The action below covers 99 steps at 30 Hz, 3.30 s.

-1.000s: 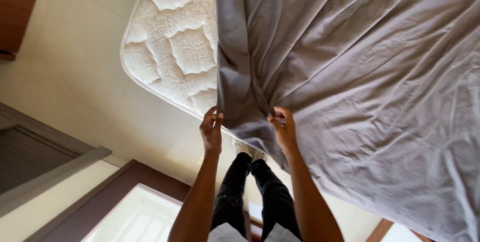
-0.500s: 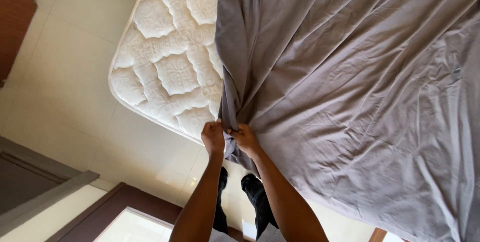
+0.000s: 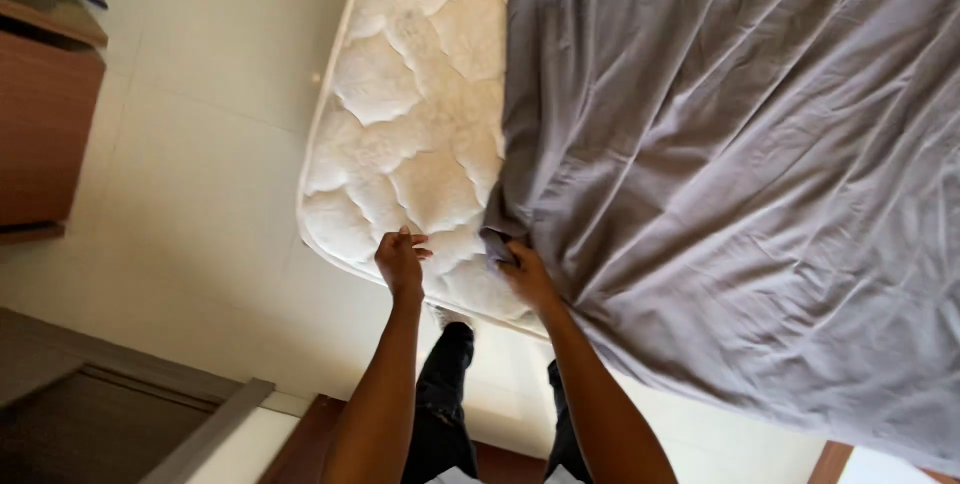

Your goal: The person spreads a gray fitted sheet over a mattress, pulling the fabric taut and tucking the elasticized edges under the corners. They move around the bed to ensure the sheet is properly fitted on all sides.

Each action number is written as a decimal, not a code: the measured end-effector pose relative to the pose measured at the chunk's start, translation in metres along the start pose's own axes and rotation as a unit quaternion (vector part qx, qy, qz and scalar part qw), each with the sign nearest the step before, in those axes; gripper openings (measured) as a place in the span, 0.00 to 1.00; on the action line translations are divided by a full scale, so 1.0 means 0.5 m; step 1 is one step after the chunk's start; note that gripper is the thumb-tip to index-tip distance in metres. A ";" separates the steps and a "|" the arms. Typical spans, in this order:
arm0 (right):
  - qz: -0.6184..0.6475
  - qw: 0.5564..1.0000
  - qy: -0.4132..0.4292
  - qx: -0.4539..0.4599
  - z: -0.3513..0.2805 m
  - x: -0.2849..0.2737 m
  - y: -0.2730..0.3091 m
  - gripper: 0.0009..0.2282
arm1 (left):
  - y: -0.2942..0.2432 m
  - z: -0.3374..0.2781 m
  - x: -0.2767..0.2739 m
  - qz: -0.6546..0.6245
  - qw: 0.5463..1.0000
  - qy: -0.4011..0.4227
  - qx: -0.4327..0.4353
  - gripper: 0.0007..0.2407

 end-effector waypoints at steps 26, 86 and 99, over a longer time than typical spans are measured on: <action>-0.070 0.991 -0.010 0.113 -0.081 0.066 0.162 0.08 | 0.009 0.081 -0.131 0.085 0.992 -0.079 0.051 0.05; -0.145 0.970 -0.073 0.178 0.243 0.748 0.370 0.23 | -0.148 0.633 -0.174 0.215 0.805 0.553 -0.021 0.10; -0.108 0.947 -0.111 0.280 0.234 0.775 0.294 0.22 | -0.306 0.612 -0.098 0.510 0.644 0.491 0.290 0.10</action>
Point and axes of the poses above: each hand's wrist, its own z-axis towards the middle knuckle, its own x-axis out of the palm, y = z × x, the point moved 9 cm from there along z, towards the middle knuckle, and after that the axes turned 12 degrees about x, right-handed, at the moved point
